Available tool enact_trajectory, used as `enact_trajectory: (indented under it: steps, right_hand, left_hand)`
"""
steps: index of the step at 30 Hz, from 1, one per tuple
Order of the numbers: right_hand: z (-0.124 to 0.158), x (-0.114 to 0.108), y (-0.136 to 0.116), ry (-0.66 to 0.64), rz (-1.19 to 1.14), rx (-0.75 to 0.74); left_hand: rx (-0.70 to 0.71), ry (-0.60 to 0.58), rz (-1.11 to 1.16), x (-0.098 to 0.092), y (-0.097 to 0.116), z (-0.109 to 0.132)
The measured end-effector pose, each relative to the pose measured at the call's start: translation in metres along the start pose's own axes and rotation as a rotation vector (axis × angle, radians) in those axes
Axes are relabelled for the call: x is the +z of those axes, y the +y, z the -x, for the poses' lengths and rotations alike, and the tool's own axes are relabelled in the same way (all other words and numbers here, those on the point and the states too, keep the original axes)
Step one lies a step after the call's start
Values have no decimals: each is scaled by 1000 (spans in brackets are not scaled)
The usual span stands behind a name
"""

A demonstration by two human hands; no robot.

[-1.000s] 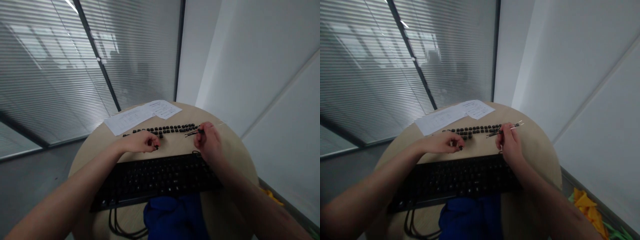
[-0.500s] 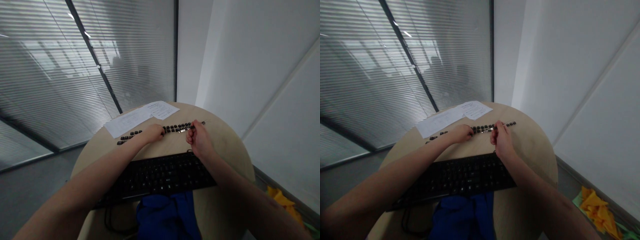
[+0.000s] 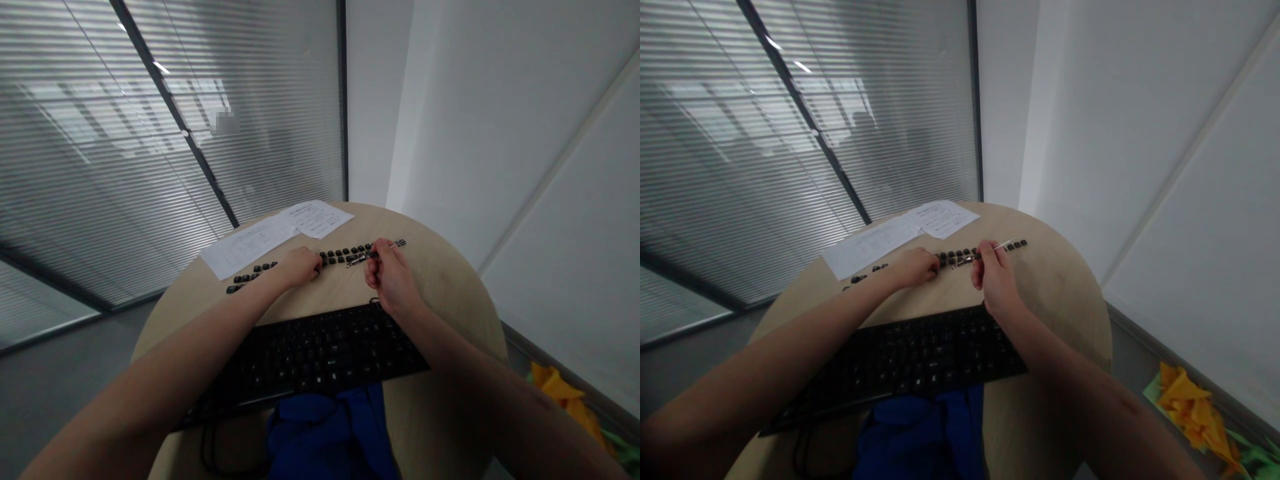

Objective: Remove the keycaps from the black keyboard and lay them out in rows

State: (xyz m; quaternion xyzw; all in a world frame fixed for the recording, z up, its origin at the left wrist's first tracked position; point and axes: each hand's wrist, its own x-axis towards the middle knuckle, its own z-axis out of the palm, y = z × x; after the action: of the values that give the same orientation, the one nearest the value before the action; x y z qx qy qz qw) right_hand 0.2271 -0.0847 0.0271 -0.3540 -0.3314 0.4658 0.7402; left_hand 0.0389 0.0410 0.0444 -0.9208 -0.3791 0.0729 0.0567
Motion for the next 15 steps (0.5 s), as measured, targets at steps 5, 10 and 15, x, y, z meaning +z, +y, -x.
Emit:
enact_trajectory:
  steps: [5, 10, 15]
  right_hand:
    - [1, 0, 1, 14, 12, -4]
    - [1, 1, 2, 28, 12, -24]
    - [1, 0, 1, 3, 49, -17]
  left_hand:
    - [11, 19, 16, 3, -3, 1]
    - [10, 72, 45, -17, -12, 17]
    - [-114, 156, 175, -46, -21, 56]
